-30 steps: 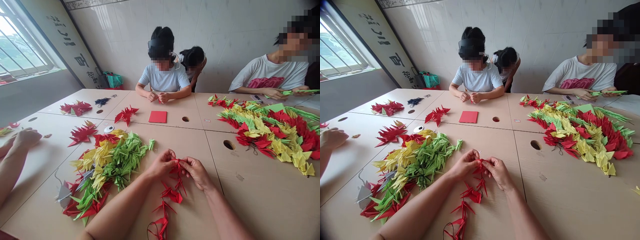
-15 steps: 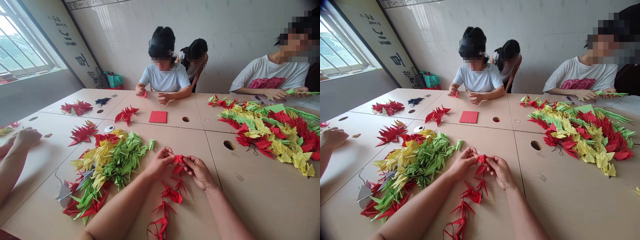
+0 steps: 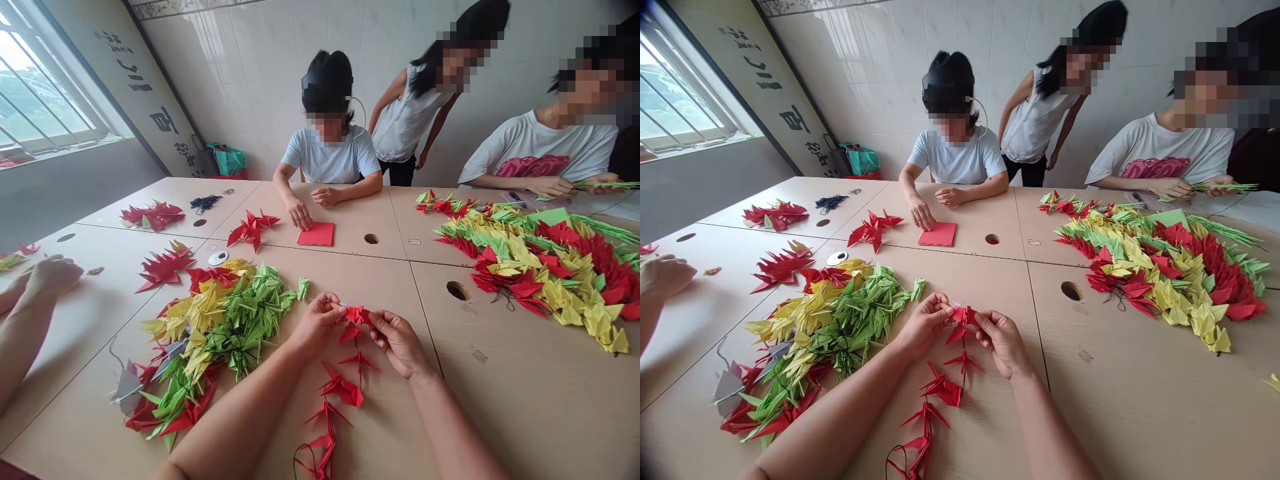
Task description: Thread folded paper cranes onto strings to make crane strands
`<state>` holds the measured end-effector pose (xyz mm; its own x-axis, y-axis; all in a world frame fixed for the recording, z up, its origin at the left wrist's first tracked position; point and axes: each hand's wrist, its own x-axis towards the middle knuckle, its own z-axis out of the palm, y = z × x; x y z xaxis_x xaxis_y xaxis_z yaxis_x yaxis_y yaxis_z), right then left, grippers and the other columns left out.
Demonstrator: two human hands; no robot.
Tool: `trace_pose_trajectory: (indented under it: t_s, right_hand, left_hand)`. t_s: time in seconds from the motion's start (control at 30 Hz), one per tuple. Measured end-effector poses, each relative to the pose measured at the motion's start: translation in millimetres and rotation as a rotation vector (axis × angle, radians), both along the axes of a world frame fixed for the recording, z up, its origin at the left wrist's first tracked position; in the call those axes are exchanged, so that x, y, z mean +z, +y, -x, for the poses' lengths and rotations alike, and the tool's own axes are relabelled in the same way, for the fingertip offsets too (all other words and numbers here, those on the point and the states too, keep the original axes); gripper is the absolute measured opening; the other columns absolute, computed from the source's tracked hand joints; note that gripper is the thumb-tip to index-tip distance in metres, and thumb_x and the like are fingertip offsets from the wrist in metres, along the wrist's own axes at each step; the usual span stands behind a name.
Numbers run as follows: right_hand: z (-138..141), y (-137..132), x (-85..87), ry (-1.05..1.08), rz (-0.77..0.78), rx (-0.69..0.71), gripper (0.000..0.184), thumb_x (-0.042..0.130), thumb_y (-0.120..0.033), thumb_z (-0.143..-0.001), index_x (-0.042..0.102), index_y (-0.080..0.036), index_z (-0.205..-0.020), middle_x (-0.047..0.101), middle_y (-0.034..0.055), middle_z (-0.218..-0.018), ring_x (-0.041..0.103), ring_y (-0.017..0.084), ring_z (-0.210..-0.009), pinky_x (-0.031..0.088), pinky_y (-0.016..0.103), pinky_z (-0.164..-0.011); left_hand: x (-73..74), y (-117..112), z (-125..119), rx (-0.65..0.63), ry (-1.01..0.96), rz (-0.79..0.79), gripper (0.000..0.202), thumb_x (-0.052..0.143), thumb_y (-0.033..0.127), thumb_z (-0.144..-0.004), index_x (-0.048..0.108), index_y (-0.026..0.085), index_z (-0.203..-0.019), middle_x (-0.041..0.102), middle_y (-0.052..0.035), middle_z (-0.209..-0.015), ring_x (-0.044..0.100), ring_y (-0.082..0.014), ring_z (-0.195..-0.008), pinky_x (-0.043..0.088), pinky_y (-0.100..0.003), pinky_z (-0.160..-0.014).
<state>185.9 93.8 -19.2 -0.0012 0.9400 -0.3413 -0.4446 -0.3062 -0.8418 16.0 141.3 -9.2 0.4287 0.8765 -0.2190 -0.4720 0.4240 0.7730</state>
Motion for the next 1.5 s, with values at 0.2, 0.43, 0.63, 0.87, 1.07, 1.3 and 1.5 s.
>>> trace_pose_trajectory:
  t_s: [0.2, 0.43, 0.63, 0.87, 1.07, 1.3, 1.5]
  right_hand:
    - [1, 0, 0.4, -0.031, -0.003, 0.001, 0.031, 0.079, -0.040, -0.060, 0.063, -0.016, -0.070, 0.055, -0.0017, -0.059, 0.044, 0.006, -0.053, 0.029, 0.017, -0.043]
    - [4, 0, 2.0, -0.126, -0.027, 0.043, 0.035, 0.079, -0.044, -0.057, 0.062, -0.016, -0.070, 0.055, -0.0010, -0.061, 0.046, 0.008, -0.054, 0.030, 0.019, -0.044]
    - [7, -1, 3.6, -0.191, -0.083, 0.106, 0.038, 0.079, -0.046, -0.056, 0.061, -0.016, -0.070, 0.055, -0.0007, -0.065, 0.046, 0.009, -0.056, 0.031, 0.021, -0.045]
    - [7, -1, 3.4, -0.210, -0.092, 0.116, 0.037, 0.078, -0.047, -0.058, 0.062, -0.016, -0.070, 0.055, -0.0010, -0.064, 0.044, 0.009, -0.056, 0.031, 0.020, -0.045]
    - [7, -2, 4.2, -0.221, -0.100, 0.150, 0.038, 0.076, -0.049, -0.059, 0.065, -0.016, -0.075, 0.060, 0.0015, -0.069, 0.045, 0.009, -0.056, 0.031, 0.021, -0.046]
    - [7, -3, 5.3, -0.248, -0.110, 0.191, 0.036, 0.074, -0.050, -0.062, 0.064, -0.016, -0.069, 0.056, -0.0003, -0.059, 0.044, 0.010, -0.054, 0.030, 0.022, -0.046]
    - [5, -3, 3.0, -0.238, -0.098, 0.218, 0.033, 0.076, -0.046, -0.062, 0.062, -0.016, -0.068, 0.054, -0.0026, -0.056, 0.041, 0.008, -0.051, 0.029, 0.022, -0.047]
  left_hand:
    - [-3.1, 2, 1, 0.014, 0.057, -0.070, 0.033, 0.077, 0.025, -0.064, 0.051, 0.015, -0.082, 0.060, 0.0035, -0.064, 0.053, -0.0053, -0.055, 0.039, -0.017, -0.056]
    - [0.7, -4, 0, -0.114, 0.143, -0.201, 0.036, 0.076, 0.030, -0.066, 0.055, 0.015, -0.091, 0.062, 0.0004, -0.073, 0.057, -0.0092, -0.066, 0.042, -0.020, -0.062]
    - [4.1, -6, 1, -0.181, 0.169, -0.272, 0.026, 0.072, 0.031, -0.070, 0.061, 0.012, -0.082, 0.062, -0.0022, -0.072, 0.055, -0.0098, -0.064, 0.042, -0.022, -0.062]
    - [3.7, -7, 0, -0.201, 0.183, -0.227, 0.027, 0.073, 0.035, -0.069, 0.063, 0.012, -0.080, 0.062, -0.0016, -0.068, 0.054, -0.0085, -0.059, 0.042, -0.022, -0.060]
    - [7.0, -8, -1, -0.222, 0.170, -0.200, 0.031, 0.074, 0.036, -0.067, 0.060, 0.012, -0.080, 0.062, -0.0018, -0.068, 0.054, -0.0092, -0.060, 0.042, -0.022, -0.059]
    - [4.3, -7, 2, -0.286, 0.174, -0.261, 0.029, 0.071, 0.037, -0.071, 0.057, 0.013, -0.079, 0.060, -0.0015, -0.068, 0.052, -0.0093, -0.060, 0.039, -0.023, -0.060]
    - [6.0, -9, 0, -0.280, 0.149, -0.245, 0.028, 0.072, 0.033, -0.069, 0.053, 0.014, -0.074, 0.057, 0.0003, -0.065, 0.050, -0.0083, -0.059, 0.037, -0.021, -0.059]
